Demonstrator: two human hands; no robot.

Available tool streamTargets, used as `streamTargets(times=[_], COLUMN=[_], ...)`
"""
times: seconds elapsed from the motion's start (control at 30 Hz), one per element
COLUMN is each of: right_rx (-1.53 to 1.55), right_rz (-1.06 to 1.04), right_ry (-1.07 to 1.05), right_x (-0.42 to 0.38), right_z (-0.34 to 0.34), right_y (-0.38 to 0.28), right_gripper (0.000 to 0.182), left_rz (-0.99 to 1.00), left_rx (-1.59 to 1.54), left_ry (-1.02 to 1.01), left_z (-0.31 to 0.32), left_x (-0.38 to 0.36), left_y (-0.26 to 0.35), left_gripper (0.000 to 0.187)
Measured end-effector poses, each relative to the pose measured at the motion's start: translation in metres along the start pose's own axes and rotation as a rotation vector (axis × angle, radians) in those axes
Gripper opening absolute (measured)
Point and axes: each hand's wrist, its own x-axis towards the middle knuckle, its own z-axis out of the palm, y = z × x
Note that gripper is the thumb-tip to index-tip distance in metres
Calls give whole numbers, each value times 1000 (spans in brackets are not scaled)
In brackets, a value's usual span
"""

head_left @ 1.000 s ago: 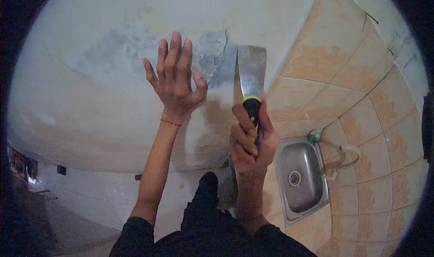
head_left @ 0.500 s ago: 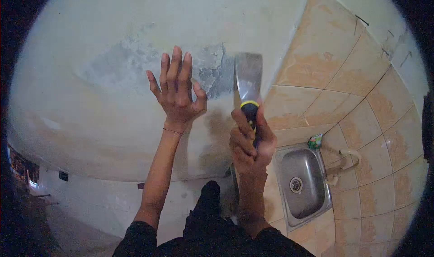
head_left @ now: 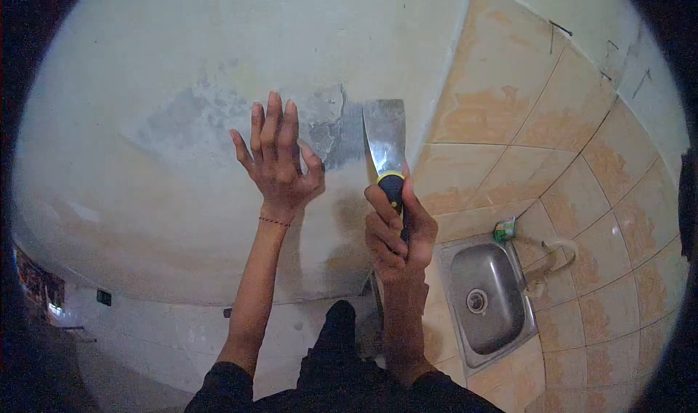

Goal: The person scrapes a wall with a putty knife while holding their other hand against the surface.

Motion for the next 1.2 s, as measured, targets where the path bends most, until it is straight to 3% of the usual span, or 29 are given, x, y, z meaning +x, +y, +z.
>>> streamTargets(times=[0.23,0.3,0.33,0.43,0.47,0.53,0.57,0.63,0.67,0.73,0.93,1.03,1.2], right_rx=[18,-84,-137,-129,-83,10,-24,-88,-81,-76,-39,-137,-114], right_rz=[-30,-33,-33,-36,-28,-15,-9,-3,-10,-16,-9,-29,-30], right_ry=[-5,40,57,131,84,-1,10,35,24,2,-29,155,33], right_x=[4,8,11,-2,-2,-2,0,4,2,-5,2,-6,2], right_z=[-1,11,16,12,9,2,4,9,7,-1,-2,11,2], right_y=[1,1,1,7,5,0,-2,-5,-3,0,-5,3,-1], right_gripper=[33,24,32,31,24,33,25,31,24,34,35,27,30], left_rz=[-3,-1,-3,5,8,-3,-5,8,13,7,-6,-3,-12], left_rx=[-3,-13,-17,0,12,2,-4,1,4,1,-13,-4,-8], left_ry=[5,-3,-8,-7,-1,-9,-14,-12,-7,-7,-30,-29,-29], left_z=[0,-1,-2,0,0,-1,-2,-2,-1,-1,-3,-2,-2], left_x=[0,-1,-1,0,0,0,0,-1,0,1,0,-1,0], left_y=[0,0,1,-1,-1,1,1,0,-1,0,1,0,1], left_gripper=[65,65,65,65,65,64,64,64,64,64,64,64,64])
